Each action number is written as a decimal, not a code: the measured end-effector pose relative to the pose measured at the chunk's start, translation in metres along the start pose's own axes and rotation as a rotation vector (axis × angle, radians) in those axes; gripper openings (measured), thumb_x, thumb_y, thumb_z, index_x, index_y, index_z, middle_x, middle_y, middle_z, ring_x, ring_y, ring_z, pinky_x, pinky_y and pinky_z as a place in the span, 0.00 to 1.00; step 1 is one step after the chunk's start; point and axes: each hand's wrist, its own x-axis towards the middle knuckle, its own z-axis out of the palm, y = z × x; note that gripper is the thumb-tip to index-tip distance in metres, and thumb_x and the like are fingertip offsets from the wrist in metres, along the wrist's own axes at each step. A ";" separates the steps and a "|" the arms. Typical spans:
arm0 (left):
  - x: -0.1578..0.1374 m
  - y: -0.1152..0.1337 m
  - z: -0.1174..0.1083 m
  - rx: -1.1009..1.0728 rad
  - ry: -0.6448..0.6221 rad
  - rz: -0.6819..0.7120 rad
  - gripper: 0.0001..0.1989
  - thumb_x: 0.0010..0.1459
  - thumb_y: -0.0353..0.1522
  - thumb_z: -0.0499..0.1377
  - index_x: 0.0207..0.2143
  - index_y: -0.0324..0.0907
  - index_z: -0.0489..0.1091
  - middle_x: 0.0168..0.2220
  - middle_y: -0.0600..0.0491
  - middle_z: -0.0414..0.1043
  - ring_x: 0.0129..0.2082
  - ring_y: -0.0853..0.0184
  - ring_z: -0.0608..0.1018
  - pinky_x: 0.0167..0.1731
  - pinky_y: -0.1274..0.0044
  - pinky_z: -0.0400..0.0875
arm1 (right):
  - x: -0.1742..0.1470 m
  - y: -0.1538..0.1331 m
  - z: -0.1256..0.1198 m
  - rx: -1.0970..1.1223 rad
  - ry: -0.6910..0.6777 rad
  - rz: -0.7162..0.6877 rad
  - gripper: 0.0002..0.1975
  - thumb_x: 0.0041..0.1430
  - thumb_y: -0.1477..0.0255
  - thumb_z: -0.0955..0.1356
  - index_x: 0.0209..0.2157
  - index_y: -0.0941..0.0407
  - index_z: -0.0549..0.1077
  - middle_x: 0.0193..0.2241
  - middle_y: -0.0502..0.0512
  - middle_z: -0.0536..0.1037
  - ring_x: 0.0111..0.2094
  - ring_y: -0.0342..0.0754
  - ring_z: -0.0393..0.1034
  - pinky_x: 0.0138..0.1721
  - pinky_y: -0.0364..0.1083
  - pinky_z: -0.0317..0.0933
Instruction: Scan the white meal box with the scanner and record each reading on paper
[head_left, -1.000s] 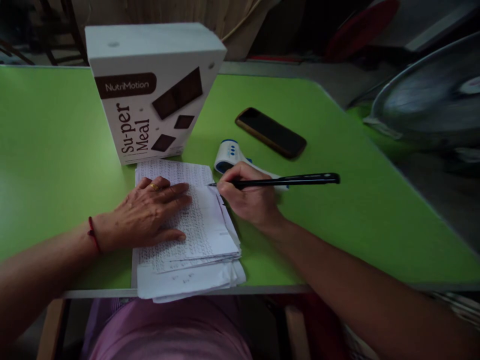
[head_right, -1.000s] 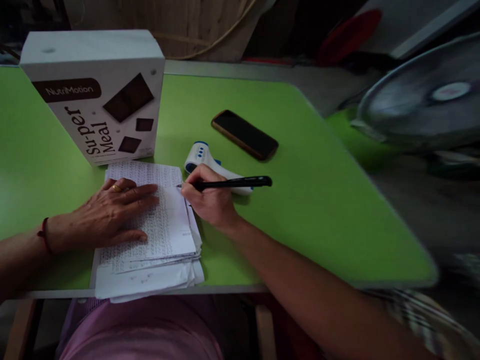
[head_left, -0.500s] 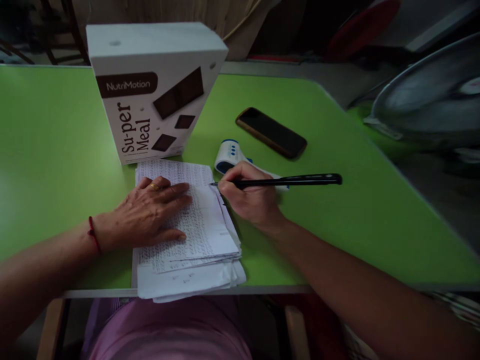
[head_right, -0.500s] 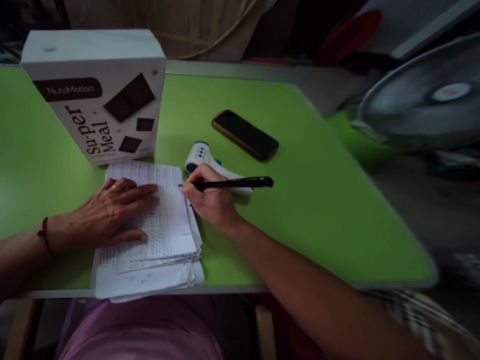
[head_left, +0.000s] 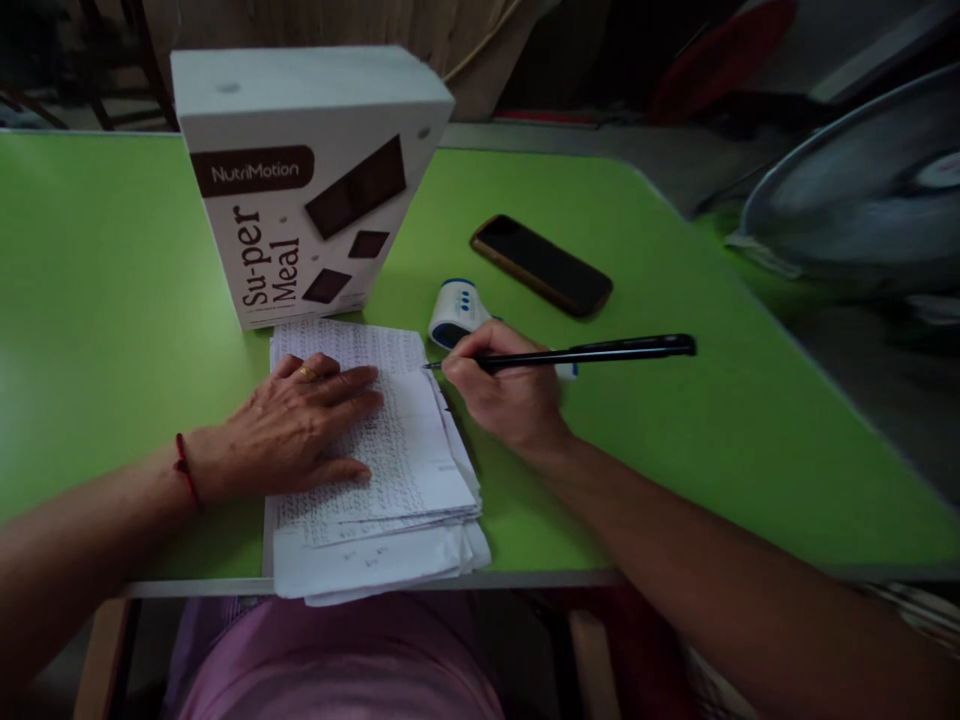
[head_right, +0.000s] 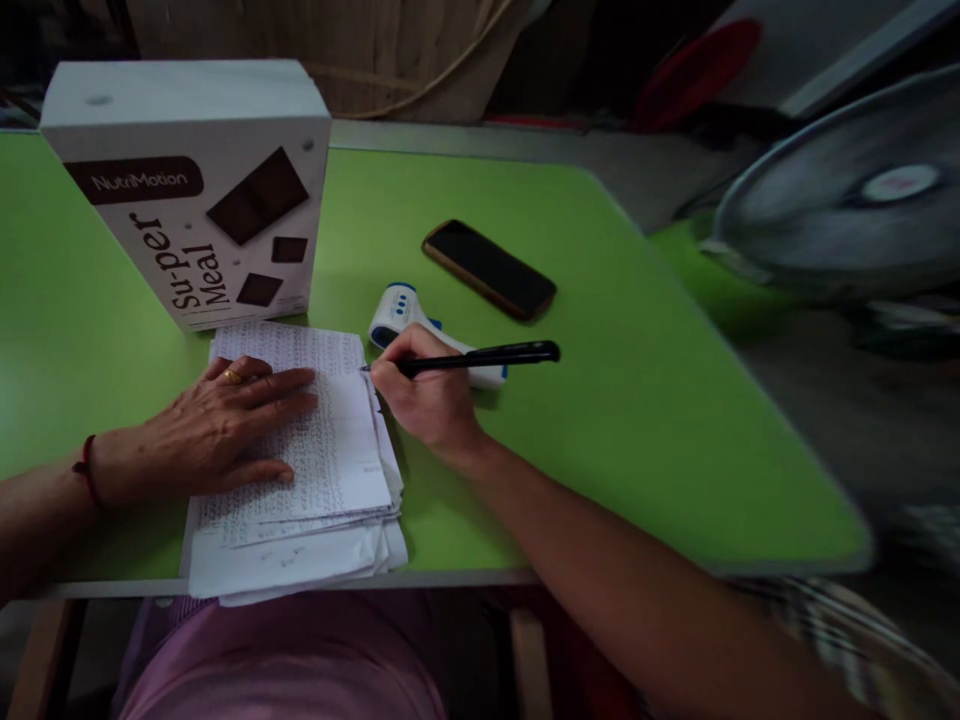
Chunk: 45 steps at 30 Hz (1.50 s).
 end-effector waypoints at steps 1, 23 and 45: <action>0.000 0.000 0.000 0.001 0.000 -0.002 0.34 0.69 0.55 0.54 0.63 0.37 0.67 0.67 0.41 0.64 0.55 0.47 0.69 0.49 0.61 0.61 | 0.000 0.000 0.000 -0.004 -0.009 -0.004 0.07 0.52 0.74 0.67 0.23 0.51 0.66 0.18 0.46 0.69 0.20 0.45 0.63 0.22 0.45 0.59; -0.001 -0.001 0.000 0.007 0.001 0.005 0.34 0.69 0.55 0.54 0.63 0.37 0.67 0.67 0.41 0.64 0.56 0.48 0.69 0.50 0.61 0.61 | 0.000 -0.004 0.001 0.014 0.022 0.039 0.06 0.49 0.73 0.66 0.21 0.51 0.65 0.16 0.46 0.68 0.19 0.44 0.62 0.21 0.45 0.57; 0.000 0.000 -0.002 -0.001 -0.014 -0.005 0.34 0.69 0.54 0.56 0.63 0.37 0.67 0.67 0.41 0.64 0.55 0.48 0.69 0.50 0.60 0.62 | -0.001 -0.004 0.001 -0.007 -0.008 0.036 0.06 0.50 0.73 0.68 0.22 0.51 0.67 0.18 0.47 0.70 0.19 0.45 0.63 0.22 0.45 0.60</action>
